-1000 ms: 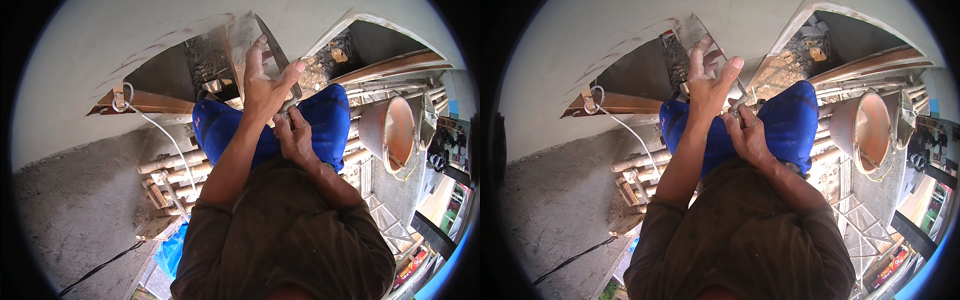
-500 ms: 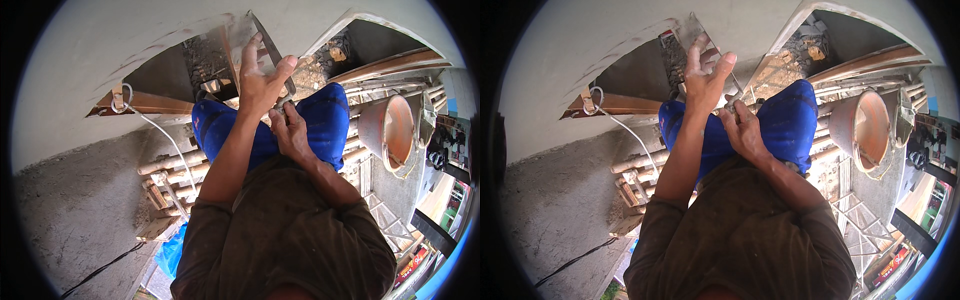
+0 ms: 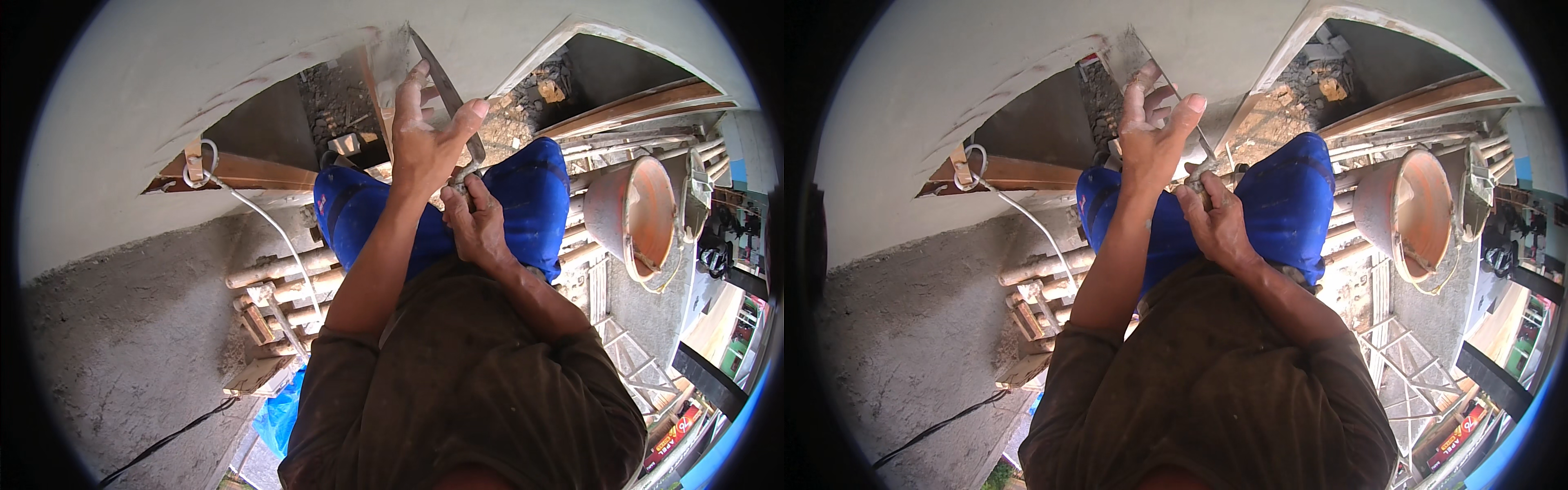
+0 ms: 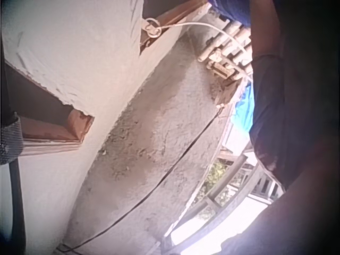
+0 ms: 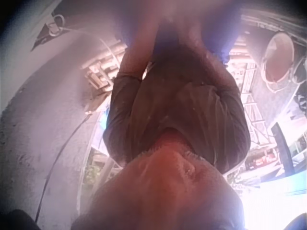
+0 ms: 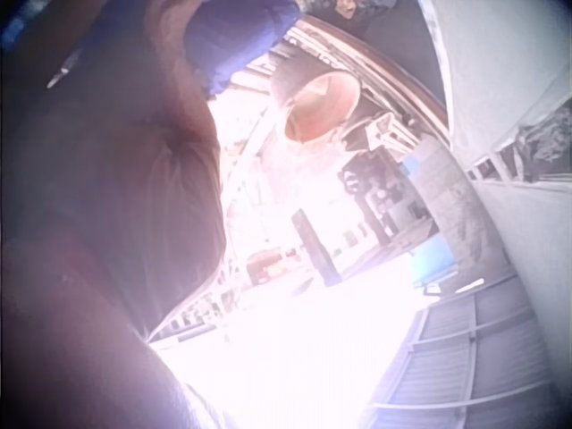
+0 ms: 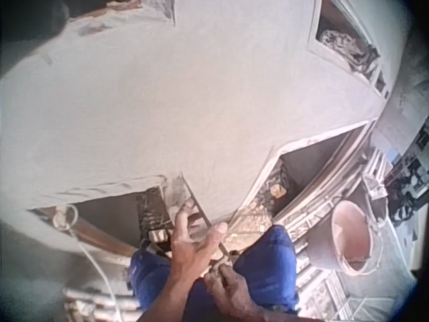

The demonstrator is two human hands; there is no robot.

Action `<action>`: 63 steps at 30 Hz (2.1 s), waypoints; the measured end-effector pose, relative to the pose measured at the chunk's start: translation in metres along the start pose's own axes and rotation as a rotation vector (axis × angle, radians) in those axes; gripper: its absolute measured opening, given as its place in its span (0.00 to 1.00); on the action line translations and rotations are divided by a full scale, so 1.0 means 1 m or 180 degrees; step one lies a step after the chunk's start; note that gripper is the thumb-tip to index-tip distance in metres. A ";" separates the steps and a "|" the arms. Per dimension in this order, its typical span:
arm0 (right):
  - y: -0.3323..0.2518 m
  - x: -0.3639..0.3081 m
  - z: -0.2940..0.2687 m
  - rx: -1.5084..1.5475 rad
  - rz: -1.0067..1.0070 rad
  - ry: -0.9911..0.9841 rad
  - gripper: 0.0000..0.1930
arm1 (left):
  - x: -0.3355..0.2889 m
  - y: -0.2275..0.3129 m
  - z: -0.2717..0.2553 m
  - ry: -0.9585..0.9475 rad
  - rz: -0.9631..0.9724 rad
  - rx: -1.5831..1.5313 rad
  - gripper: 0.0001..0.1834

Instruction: The person applies plaster to a wall using a trowel, smoothing the surface with a sponge. The person repeatedly scoops plaster from a bucket and spreads it evenly across the wall, then wipes the surface to refine the finish.

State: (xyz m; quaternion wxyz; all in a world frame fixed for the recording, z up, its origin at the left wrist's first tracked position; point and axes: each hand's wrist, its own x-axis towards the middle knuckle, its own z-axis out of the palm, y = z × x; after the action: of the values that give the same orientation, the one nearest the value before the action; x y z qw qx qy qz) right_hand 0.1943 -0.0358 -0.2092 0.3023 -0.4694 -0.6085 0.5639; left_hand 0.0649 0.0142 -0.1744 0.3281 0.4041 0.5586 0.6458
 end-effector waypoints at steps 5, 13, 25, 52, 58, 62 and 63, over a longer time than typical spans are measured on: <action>-0.008 0.002 0.003 -0.0013 0.0063 0.0044 0.18 | 0.004 -0.004 -0.001 0.0043 0.0008 0.0004 0.47; 0.006 0.006 0.003 -0.0061 -0.0099 0.0038 0.18 | 0.004 -0.013 0.000 0.0079 0.0014 -0.0024 0.44; 0.031 -0.004 0.000 -0.0226 0.0522 -0.0065 0.18 | -0.012 -0.053 0.002 0.0072 -0.0446 -0.0291 0.39; 0.051 0.002 0.005 0.0044 0.0776 -0.0170 0.17 | -0.015 -0.084 -0.001 0.0159 -0.0592 -0.0093 0.43; 0.054 -0.003 -0.008 -0.0011 0.1427 -0.0322 0.17 | -0.023 -0.093 0.003 0.0038 -0.1346 -0.0168 0.45; 0.037 -0.018 -0.044 0.0531 0.1381 0.0299 0.19 | -0.027 -0.089 0.002 -0.0287 -0.1381 0.0034 0.42; 0.023 -0.020 -0.060 0.0613 0.1228 0.0520 0.19 | -0.027 -0.088 -0.005 -0.0347 -0.1400 0.0238 0.37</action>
State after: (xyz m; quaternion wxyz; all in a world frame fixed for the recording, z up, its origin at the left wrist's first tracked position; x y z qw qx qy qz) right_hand 0.2611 -0.0321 -0.2177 0.2805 -0.5902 -0.4244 0.6268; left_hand 0.0707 0.0028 -0.2660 0.4754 0.3188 0.6382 0.5148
